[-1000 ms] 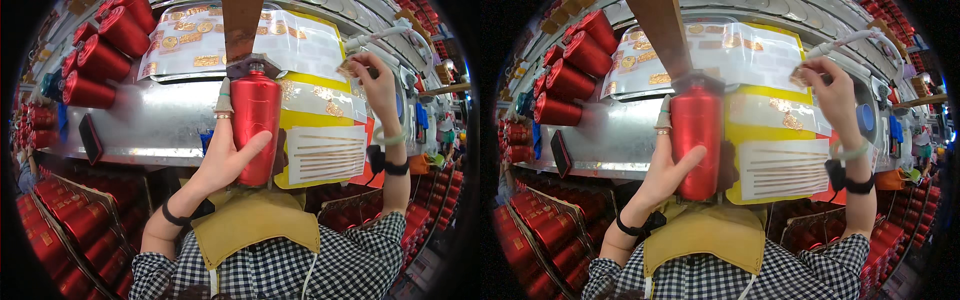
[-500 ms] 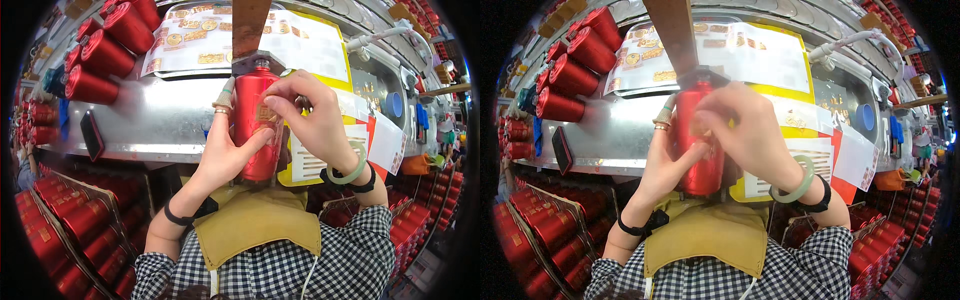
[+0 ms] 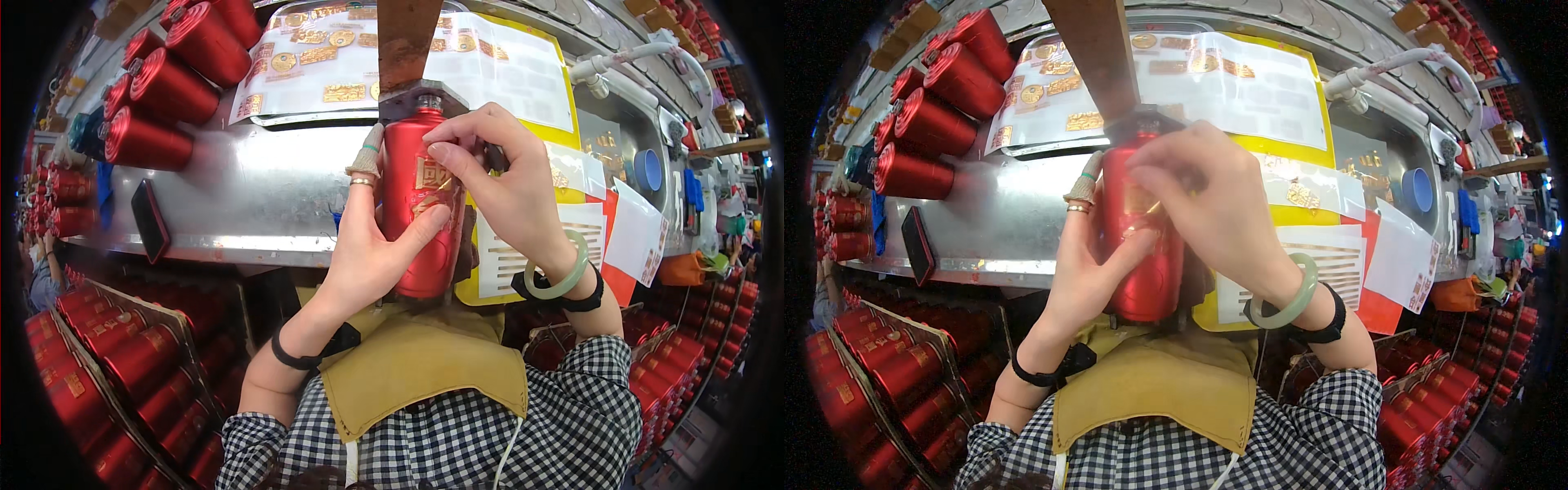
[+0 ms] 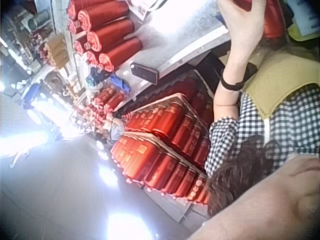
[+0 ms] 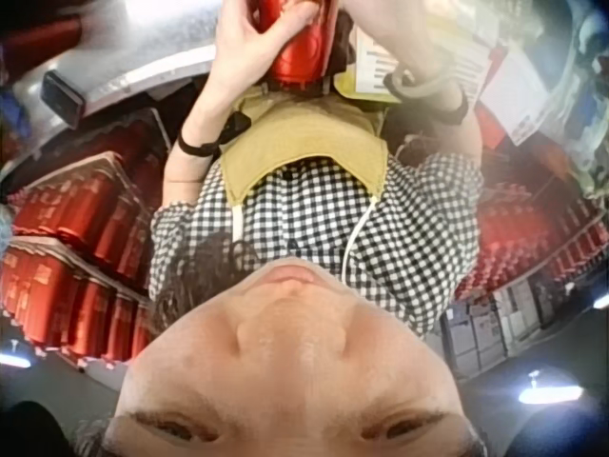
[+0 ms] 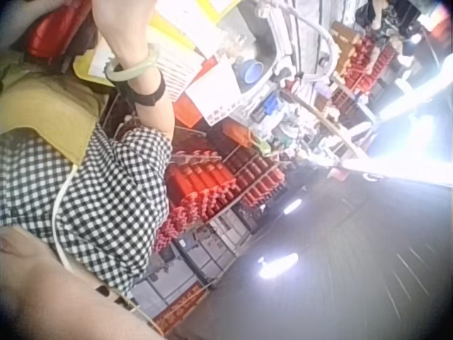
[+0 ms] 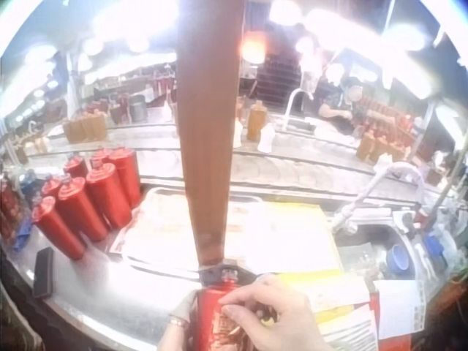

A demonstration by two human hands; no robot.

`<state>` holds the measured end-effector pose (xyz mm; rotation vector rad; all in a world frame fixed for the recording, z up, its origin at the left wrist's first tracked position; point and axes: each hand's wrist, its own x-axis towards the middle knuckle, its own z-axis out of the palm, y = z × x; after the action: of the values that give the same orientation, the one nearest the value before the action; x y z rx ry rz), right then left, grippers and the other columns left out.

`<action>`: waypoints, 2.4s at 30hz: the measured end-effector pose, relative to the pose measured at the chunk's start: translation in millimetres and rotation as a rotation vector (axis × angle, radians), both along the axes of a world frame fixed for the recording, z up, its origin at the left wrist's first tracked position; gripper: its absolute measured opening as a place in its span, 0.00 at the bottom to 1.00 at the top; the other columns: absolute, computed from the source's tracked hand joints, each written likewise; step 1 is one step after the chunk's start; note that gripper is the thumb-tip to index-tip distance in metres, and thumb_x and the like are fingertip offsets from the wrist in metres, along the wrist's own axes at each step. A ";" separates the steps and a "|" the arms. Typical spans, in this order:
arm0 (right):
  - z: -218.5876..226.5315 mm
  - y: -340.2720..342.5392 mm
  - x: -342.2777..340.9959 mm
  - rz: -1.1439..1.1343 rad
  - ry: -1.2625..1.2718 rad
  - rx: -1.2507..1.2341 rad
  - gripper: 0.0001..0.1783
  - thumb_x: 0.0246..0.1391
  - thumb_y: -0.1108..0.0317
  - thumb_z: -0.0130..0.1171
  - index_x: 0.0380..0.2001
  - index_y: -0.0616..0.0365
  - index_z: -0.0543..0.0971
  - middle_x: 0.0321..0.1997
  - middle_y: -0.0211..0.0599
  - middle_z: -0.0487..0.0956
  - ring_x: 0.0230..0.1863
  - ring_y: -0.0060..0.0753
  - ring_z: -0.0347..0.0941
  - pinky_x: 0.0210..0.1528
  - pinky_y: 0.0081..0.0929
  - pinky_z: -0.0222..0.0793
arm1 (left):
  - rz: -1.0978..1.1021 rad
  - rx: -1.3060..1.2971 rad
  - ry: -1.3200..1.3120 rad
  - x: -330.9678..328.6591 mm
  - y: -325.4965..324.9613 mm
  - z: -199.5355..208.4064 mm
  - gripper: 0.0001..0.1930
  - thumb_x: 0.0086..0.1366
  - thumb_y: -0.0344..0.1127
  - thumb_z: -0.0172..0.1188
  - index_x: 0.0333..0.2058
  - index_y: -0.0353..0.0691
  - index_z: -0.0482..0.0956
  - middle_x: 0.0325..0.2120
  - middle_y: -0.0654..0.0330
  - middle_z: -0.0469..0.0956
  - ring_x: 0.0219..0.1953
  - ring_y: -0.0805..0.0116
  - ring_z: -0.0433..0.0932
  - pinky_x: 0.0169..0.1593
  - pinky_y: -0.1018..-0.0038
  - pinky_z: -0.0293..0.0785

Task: The person picks up a red bottle, applies gold labels to it, and smooths them with a scraper. They then apply a gold band around the bottle's base, smooth it, and place the finished bottle onto a tray before picking up a new bottle.

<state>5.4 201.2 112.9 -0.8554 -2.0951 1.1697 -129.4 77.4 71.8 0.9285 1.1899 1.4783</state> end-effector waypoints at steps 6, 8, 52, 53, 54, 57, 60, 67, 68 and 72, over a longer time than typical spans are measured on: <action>-6.8 2.6 -1.7 -0.045 0.061 -0.057 0.07 0.57 0.72 0.68 0.39 0.58 0.86 0.35 0.34 0.82 0.34 0.26 0.76 0.38 0.24 0.72 | 0.002 -0.042 -0.023 0.9 0.4 2.7 0.42 0.70 0.25 0.61 0.75 0.35 0.45 0.66 0.52 0.63 0.64 0.65 0.70 0.63 0.66 0.74; -5.0 2.4 -2.6 -0.056 0.043 -0.074 0.07 0.57 0.72 0.68 0.39 0.58 0.86 0.35 0.34 0.82 0.33 0.25 0.76 0.38 0.24 0.72 | 0.012 -0.024 -0.022 1.8 1.0 3.7 0.42 0.70 0.25 0.61 0.75 0.35 0.45 0.66 0.52 0.63 0.64 0.65 0.70 0.63 0.66 0.74; -19.7 -15.7 10.0 -0.124 0.198 -0.608 0.27 0.63 0.68 0.67 0.62 0.64 0.71 0.45 0.30 0.77 0.43 0.17 0.73 0.45 0.18 0.70 | 0.081 -0.015 -0.130 -9.5 21.7 -1.8 0.35 0.77 0.35 0.56 0.74 0.30 0.50 0.67 0.49 0.65 0.67 0.64 0.68 0.69 0.67 0.66; -21.7 -14.8 10.3 -0.124 0.221 -0.616 0.27 0.63 0.68 0.67 0.62 0.64 0.70 0.46 0.31 0.77 0.44 0.17 0.73 0.46 0.19 0.71 | 0.080 -0.016 -0.131 -9.2 22.0 -2.4 0.35 0.77 0.35 0.56 0.74 0.30 0.50 0.67 0.49 0.65 0.67 0.64 0.68 0.69 0.67 0.66; -22.2 -14.4 10.1 -0.122 0.221 -0.618 0.27 0.63 0.68 0.67 0.62 0.64 0.70 0.46 0.31 0.77 0.44 0.17 0.73 0.46 0.19 0.71 | 0.084 -0.019 -0.132 -9.2 22.1 -3.9 0.35 0.77 0.35 0.56 0.74 0.31 0.50 0.67 0.49 0.65 0.67 0.64 0.68 0.68 0.67 0.66; -23.0 -13.0 12.1 -0.141 0.218 -0.630 0.27 0.63 0.69 0.67 0.61 0.64 0.71 0.49 0.34 0.78 0.46 0.19 0.73 0.49 0.20 0.72 | 0.085 -0.017 -0.142 -6.9 24.1 -4.5 0.35 0.77 0.34 0.56 0.75 0.33 0.50 0.67 0.49 0.65 0.67 0.65 0.68 0.68 0.67 0.66; -27.6 -10.4 19.6 -0.162 0.220 -0.542 0.27 0.63 0.67 0.67 0.62 0.64 0.71 0.50 0.35 0.77 0.48 0.20 0.73 0.51 0.21 0.72 | 0.069 -0.032 -0.153 -0.8 28.7 -3.5 0.34 0.77 0.33 0.56 0.75 0.36 0.51 0.66 0.50 0.67 0.66 0.66 0.69 0.67 0.68 0.67; -28.5 1.2 44.4 -0.057 0.171 -0.718 0.47 0.53 0.62 0.77 0.70 0.57 0.63 0.35 0.25 0.68 0.35 0.18 0.68 0.38 0.19 0.68 | 0.117 -0.084 -0.236 17.2 41.9 -0.5 0.29 0.79 0.30 0.49 0.75 0.40 0.54 0.67 0.50 0.67 0.64 0.63 0.72 0.66 0.65 0.70; -22.7 15.8 62.9 -0.034 0.155 -0.727 0.46 0.53 0.62 0.77 0.71 0.55 0.63 0.36 0.24 0.67 0.35 0.16 0.65 0.39 0.17 0.65 | 0.155 -0.085 -0.245 36.2 51.7 4.6 0.29 0.79 0.30 0.49 0.75 0.39 0.54 0.67 0.50 0.67 0.65 0.63 0.71 0.66 0.65 0.70; -19.7 18.4 75.1 -0.047 0.183 -0.801 0.47 0.55 0.63 0.76 0.73 0.53 0.62 0.38 0.22 0.66 0.35 0.14 0.62 0.40 0.15 0.62 | 0.163 -0.116 -0.226 49.7 57.5 12.6 0.29 0.79 0.30 0.48 0.75 0.37 0.53 0.69 0.51 0.64 0.67 0.62 0.68 0.69 0.64 0.66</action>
<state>80.5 219.6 93.2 -1.0690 -1.4256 2.0161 -79.7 134.8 84.4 0.5801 1.1912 1.5784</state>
